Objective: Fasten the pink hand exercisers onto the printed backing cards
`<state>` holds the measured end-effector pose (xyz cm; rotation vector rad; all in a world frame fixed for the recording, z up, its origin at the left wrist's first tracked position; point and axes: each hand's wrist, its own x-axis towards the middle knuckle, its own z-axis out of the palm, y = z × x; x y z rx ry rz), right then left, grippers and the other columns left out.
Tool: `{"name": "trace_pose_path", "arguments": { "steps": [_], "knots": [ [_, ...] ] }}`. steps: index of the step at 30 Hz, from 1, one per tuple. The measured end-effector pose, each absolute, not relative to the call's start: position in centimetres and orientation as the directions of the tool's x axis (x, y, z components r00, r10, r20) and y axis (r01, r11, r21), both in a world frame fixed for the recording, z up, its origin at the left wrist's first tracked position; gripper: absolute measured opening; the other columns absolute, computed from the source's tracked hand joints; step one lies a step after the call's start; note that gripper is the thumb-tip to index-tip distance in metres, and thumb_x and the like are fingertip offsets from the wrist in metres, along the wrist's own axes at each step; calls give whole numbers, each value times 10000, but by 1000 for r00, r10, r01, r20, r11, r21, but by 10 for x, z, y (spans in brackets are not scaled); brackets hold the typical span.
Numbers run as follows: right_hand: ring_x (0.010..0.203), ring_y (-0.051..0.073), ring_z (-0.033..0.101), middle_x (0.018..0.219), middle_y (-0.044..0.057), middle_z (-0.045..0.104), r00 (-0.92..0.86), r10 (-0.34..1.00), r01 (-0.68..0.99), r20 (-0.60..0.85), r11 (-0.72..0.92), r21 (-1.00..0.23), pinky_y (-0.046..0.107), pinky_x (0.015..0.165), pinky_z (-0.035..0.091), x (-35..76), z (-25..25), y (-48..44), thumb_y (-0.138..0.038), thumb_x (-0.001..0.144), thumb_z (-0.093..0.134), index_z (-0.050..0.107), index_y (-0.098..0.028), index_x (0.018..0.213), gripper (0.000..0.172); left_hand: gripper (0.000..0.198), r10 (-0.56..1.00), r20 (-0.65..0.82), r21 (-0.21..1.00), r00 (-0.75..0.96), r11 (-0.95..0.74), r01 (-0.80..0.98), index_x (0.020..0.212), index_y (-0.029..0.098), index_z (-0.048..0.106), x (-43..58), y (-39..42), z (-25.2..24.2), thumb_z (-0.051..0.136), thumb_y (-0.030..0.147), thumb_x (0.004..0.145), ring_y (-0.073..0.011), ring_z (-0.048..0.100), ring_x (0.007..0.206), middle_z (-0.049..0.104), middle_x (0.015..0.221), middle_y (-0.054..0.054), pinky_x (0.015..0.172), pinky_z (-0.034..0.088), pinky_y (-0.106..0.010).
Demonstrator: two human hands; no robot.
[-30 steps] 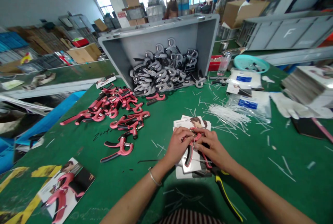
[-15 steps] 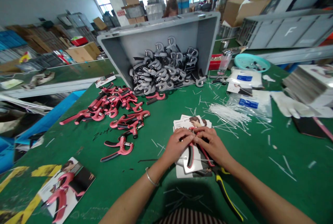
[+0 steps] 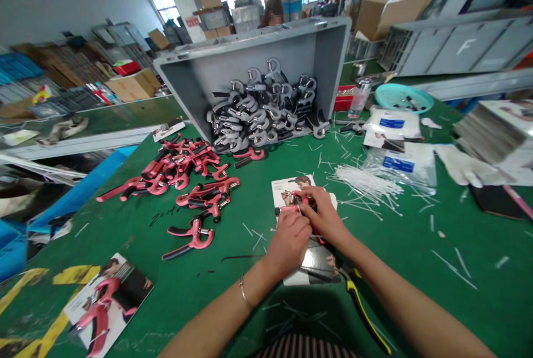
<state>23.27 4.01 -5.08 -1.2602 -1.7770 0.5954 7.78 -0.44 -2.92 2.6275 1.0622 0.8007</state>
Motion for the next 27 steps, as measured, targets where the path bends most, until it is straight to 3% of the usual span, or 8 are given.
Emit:
{"name": "trace_pose_path", "arguments": {
  "steps": [2, 7, 11, 13, 17, 22, 24, 27],
  "knots": [
    [1144, 262, 506, 1185, 86, 600, -152, 921, 512, 360, 385, -768, 459, 996, 360, 232, -50, 40, -195, 851, 580, 597, -222, 1103, 254, 235, 631, 368, 308, 682, -775, 551, 868, 165, 642, 70, -10, -34, 421, 148, 947, -246, 549, 938, 673, 932, -102, 910, 391, -434],
    [1119, 261, 522, 1147, 82, 617, -136, 933, 493, 332, 354, -794, 468, 974, 360, 230, -47, 40, -210, 833, 595, 604, -212, 897, 65, 162, 780, 410, 525, 472, -625, 577, 862, 202, 616, 64, -2, -24, 484, 216, 954, -214, 561, 964, 672, 955, -57, 941, 395, -405],
    [1098, 255, 544, 1117, 76, 638, -168, 927, 490, 336, 374, -787, 455, 959, 373, 234, -38, 37, -231, 850, 600, 618, -212, 818, 41, 158, 728, 335, 425, 598, -683, 594, 930, 199, 623, 68, -15, -20, 468, 181, 953, -234, 549, 994, 662, 973, -71, 942, 395, -426],
    [1053, 247, 560, 1087, 67, 650, -221, 912, 490, 345, 410, -769, 441, 935, 392, 239, -30, 27, -234, 875, 585, 621, -220, 837, 54, 150, 772, 333, 406, 542, -636, 657, 1050, 197, 605, 63, -26, -20, 499, 231, 950, -257, 521, 1083, 637, 1100, -96, 958, 388, -442],
    [907, 245, 552, 913, 62, 663, -464, 828, 587, 316, 554, -591, 420, 867, 409, 245, -11, -6, -226, 928, 543, 622, -225, 894, 85, 453, 910, 308, 403, 279, -391, 828, 1145, 152, 547, 41, -41, -23, 641, 481, 849, -317, 519, 1069, 594, 1137, -152, 925, 404, -506],
    [846, 289, 518, 836, 121, 651, -595, 776, 727, 209, 630, -272, 445, 776, 407, 228, -4, -30, -179, 916, 539, 629, -187, 834, 122, 233, 938, 195, 359, 286, -340, 869, 967, 149, 597, 31, -43, -26, 560, 374, 916, -274, 563, 881, 617, 879, -103, 827, 446, -450],
    [861, 285, 526, 843, 116, 656, -605, 770, 710, 201, 636, -302, 437, 785, 418, 221, -5, -28, -143, 925, 510, 626, -189, 817, 164, 197, 926, 214, 330, 310, -367, 870, 912, 160, 616, 31, -42, -22, 521, 330, 938, -271, 556, 860, 610, 836, -95, 815, 442, -442],
    [913, 260, 546, 910, 79, 666, -590, 787, 631, 184, 591, -502, 396, 809, 447, 221, -4, -21, -153, 922, 543, 634, -206, 885, 111, 181, 918, 213, 415, 334, -394, 820, 944, 178, 649, 25, -42, -12, 506, 289, 952, -255, 563, 881, 626, 871, -86, 827, 445, -415]
  ]
}}
